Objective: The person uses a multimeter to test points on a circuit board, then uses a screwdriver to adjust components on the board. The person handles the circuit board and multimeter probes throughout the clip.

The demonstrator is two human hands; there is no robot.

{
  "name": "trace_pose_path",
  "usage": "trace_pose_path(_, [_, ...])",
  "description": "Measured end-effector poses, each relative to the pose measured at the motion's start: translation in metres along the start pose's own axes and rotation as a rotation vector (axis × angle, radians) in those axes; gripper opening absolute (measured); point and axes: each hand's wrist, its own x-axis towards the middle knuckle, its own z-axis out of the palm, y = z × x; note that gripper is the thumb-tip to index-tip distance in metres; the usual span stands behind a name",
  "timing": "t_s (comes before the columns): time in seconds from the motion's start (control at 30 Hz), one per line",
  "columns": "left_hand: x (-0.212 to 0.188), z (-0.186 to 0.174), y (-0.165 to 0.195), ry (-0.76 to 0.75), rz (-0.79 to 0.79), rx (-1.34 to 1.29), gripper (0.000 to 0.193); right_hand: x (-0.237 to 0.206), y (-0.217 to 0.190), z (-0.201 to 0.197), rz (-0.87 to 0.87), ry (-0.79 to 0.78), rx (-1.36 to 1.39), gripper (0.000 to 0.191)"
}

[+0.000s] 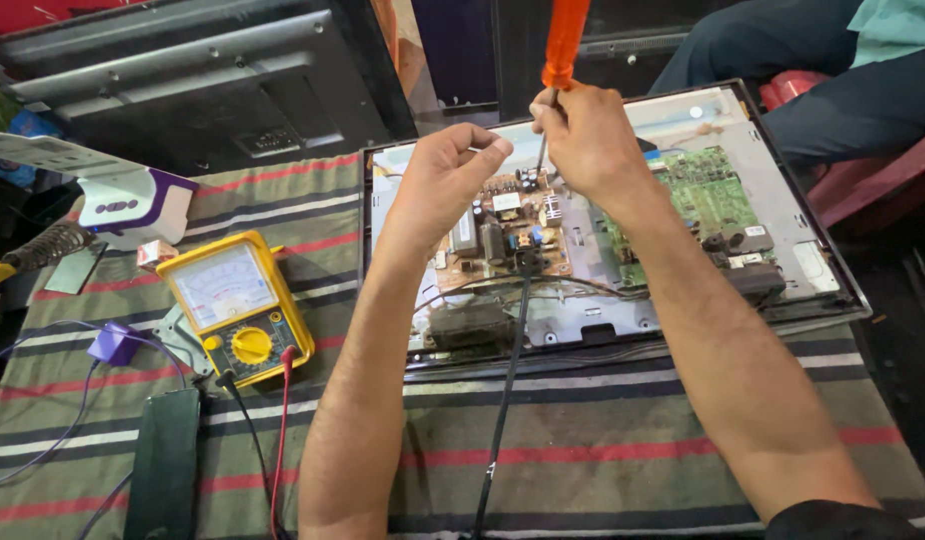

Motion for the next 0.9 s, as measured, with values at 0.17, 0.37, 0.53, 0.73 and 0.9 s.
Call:
trace_pose_path(0.17, [-0.008, 0.002, 0.013, -0.071, 0.033, 0.069, 0.024, -0.003, -0.003, -0.002, 0.086, -0.019, -0.132, 0.029])
trace_pose_path(0.37, [-0.015, 0.004, 0.028, -0.076, 0.023, 0.145, 0.024, -0.001, 0.007, -0.003, 0.094, -0.057, 0.050, 0.019])
trace_pose_path(0.53, [-0.017, 0.006, 0.032, -0.094, 0.016, 0.170, 0.024, -0.001, 0.011, -0.007, 0.017, 0.032, 0.002, 0.022])
trace_pose_path(0.73, [-0.019, 0.005, 0.034, -0.092, 0.037, 0.174, 0.023, 0.000, -0.002, -0.028, 0.075, 0.036, 0.046, 0.024])
trace_pose_path(0.9, [-0.019, 0.007, 0.035, -0.105, 0.021, 0.159, 0.024, -0.001, -0.021, -0.043, 0.072, 0.022, 0.144, 0.021])
